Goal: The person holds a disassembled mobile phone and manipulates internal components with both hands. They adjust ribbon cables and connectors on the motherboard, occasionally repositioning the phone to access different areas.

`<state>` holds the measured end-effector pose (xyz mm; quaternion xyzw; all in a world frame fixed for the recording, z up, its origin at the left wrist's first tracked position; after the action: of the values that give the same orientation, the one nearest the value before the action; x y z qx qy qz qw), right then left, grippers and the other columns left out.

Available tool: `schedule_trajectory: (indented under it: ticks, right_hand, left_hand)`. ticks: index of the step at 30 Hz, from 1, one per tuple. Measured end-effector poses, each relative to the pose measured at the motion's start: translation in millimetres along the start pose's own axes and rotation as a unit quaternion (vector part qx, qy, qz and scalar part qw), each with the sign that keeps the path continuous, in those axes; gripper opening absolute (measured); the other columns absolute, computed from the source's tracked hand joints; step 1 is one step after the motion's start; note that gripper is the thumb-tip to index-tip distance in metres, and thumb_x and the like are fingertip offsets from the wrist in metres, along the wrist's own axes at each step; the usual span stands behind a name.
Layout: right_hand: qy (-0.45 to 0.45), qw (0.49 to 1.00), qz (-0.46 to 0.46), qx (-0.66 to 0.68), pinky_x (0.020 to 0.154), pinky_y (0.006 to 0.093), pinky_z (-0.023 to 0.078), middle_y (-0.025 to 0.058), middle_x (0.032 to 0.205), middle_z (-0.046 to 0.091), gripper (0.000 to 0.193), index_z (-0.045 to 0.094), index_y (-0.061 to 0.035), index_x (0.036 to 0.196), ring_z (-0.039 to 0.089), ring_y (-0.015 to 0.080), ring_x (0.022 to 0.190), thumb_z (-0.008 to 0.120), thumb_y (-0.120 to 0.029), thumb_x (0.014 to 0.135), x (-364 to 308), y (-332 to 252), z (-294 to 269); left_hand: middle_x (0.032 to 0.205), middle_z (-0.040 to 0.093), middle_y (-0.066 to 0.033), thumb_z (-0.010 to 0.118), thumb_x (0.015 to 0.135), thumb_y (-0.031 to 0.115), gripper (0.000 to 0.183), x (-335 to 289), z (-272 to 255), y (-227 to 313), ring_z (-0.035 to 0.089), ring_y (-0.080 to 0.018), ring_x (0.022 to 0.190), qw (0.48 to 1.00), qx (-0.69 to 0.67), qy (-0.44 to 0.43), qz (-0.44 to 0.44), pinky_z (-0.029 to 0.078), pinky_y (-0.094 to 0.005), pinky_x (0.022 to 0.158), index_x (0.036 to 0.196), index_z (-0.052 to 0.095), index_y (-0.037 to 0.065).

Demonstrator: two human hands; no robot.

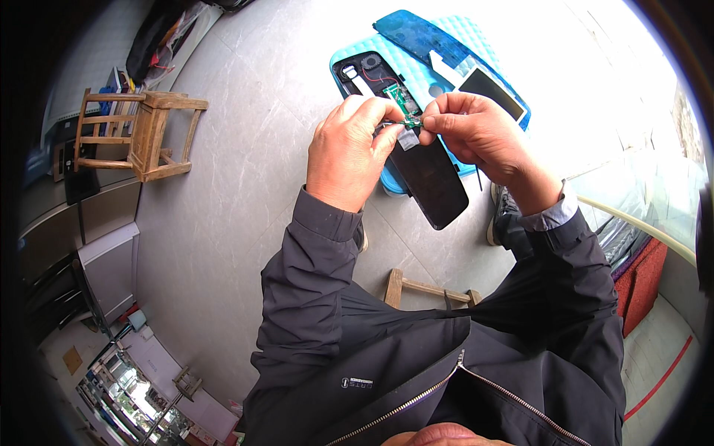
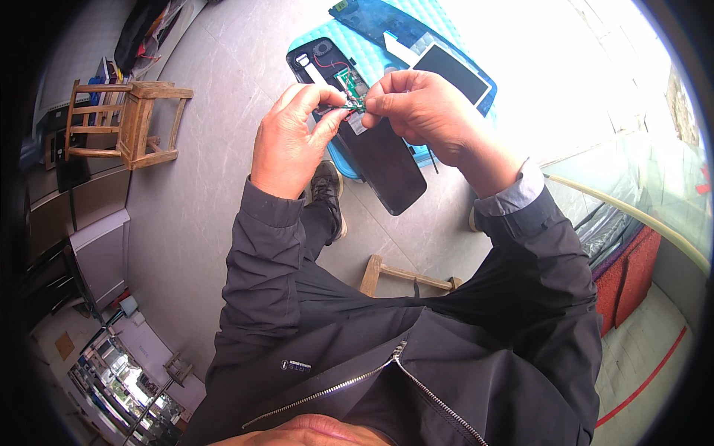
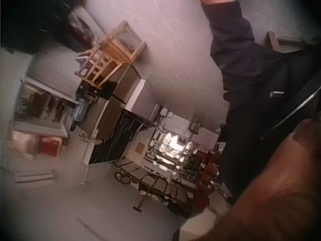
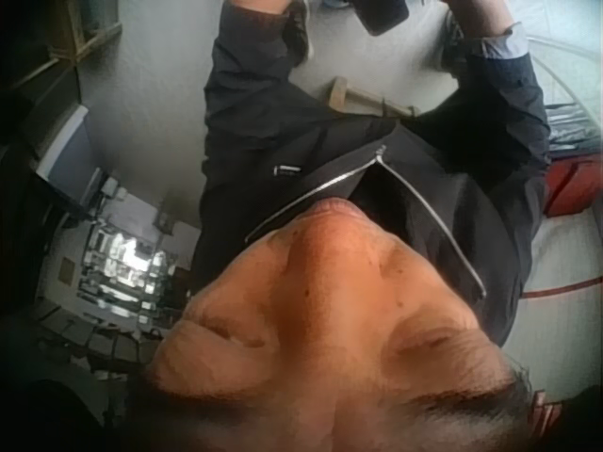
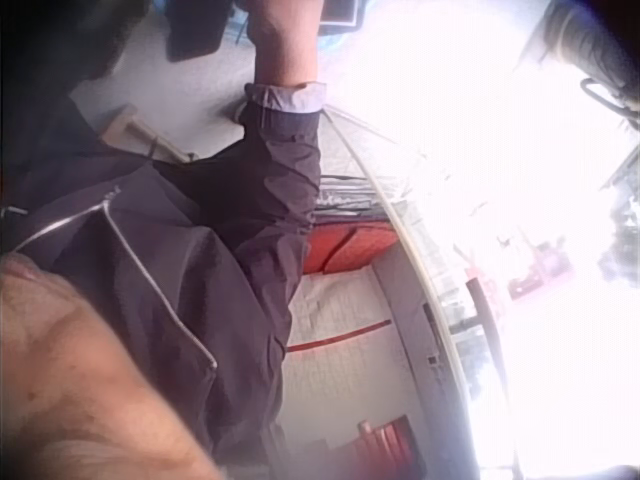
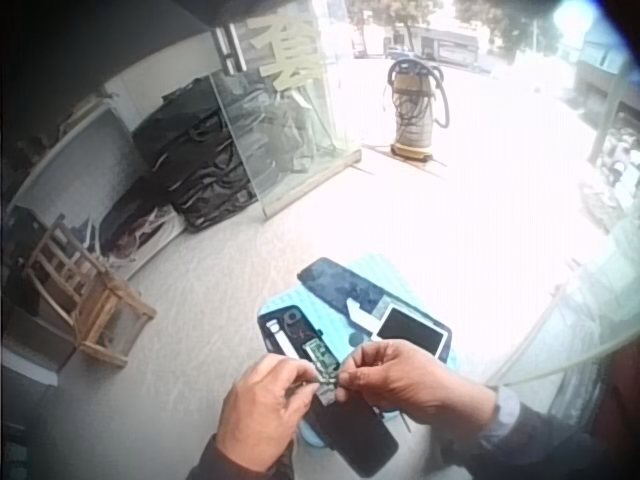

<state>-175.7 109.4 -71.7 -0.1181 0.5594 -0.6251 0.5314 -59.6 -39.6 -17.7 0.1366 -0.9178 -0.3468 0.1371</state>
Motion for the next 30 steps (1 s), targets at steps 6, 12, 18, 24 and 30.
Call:
schedule_trajectory:
  ticks: [6, 12, 18, 24, 30]
  right_hand:
    - [-0.01, 1.0, 0.004, 0.0, 0.05, 0.0181, 0.033, 0.0026, 0.091, 0.078, 0.009, 0.071, -0.0074, 0.101, 0.046, -0.0002, 0.058, 0.074, -0.016, 0.1, -1.9, -1.8, -0.3]
    - [-0.009, 1.0, 0.004, -0.001, 0.05, 0.0181, 0.033, 0.0027, 0.092, 0.078, 0.01, 0.071, -0.0071, 0.101, 0.046, -0.0003, 0.058, 0.074, -0.017, 0.1, -1.5, -1.8, -0.4]
    - [-0.001, 1.0, -0.006, -0.004, 0.045, 0.0177, 0.029, 0.001, 0.088, 0.075, 0.011, 0.07, -0.0083, 0.1, 0.041, -0.0004, 0.051, 0.073, -0.018, 0.104, -0.3, -0.1, 0.7]
    - [-0.011, 1.0, 0.001, 0.0, 0.05, 0.0179, 0.033, 0.0022, 0.091, 0.078, 0.008, 0.072, -0.0075, 0.1, 0.046, -0.0005, 0.057, 0.074, -0.016, 0.1, -1.7, -1.9, 0.1]
    - [-0.011, 1.0, 0.0, -0.005, 0.052, 0.0178, 0.034, 0.0015, 0.09, 0.078, 0.008, 0.072, -0.0079, 0.101, 0.046, -0.0006, 0.058, 0.074, -0.016, 0.1, -1.5, -1.8, 2.3]
  left_hand:
    - [0.1, 0.072, -0.0078, 0.081, 0.09, 0.009, 0.016, -0.2, -0.4, 0.0, 0.071, -0.0314, 0.095, 1.0, 0.005, -0.002, 0.002, 0.057, -0.0455, 0.085, 0.105, 0.074, 0.011]
    - [0.1, 0.073, -0.0075, 0.081, 0.09, 0.009, 0.016, -0.2, -0.1, -0.3, 0.072, -0.0311, 0.095, 1.0, 0.008, 0.0, -0.004, 0.057, -0.0452, 0.085, 0.104, 0.074, 0.011]
    - [0.101, 0.073, -0.0074, 0.081, 0.09, 0.01, 0.016, -1.3, 0.3, -0.6, 0.071, -0.0311, 0.095, 1.0, 0.008, -0.002, -0.003, 0.057, -0.0452, 0.085, 0.104, 0.074, 0.011]
    - [0.101, 0.073, -0.0067, 0.081, 0.089, 0.009, 0.016, -0.5, -0.4, 0.8, 0.071, -0.0309, 0.095, 1.0, 0.009, 0.002, 0.007, 0.057, -0.0448, 0.085, 0.103, 0.073, 0.011]
    - [0.098, 0.072, -0.0053, 0.082, 0.089, 0.011, 0.016, -0.2, 2.9, 3.9, 0.071, -0.03, 0.094, 1.0, 0.014, -0.008, 0.015, 0.057, -0.0446, 0.085, 0.102, 0.073, 0.012]
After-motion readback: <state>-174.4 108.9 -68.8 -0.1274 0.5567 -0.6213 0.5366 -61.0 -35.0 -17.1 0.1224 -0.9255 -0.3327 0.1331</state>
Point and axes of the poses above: each hand's wrist, its own x-axis towards the middle knuckle, its own z-axis out of the palm, y = z × x, the point moved 6 cm from there along x, towards the middle knuckle
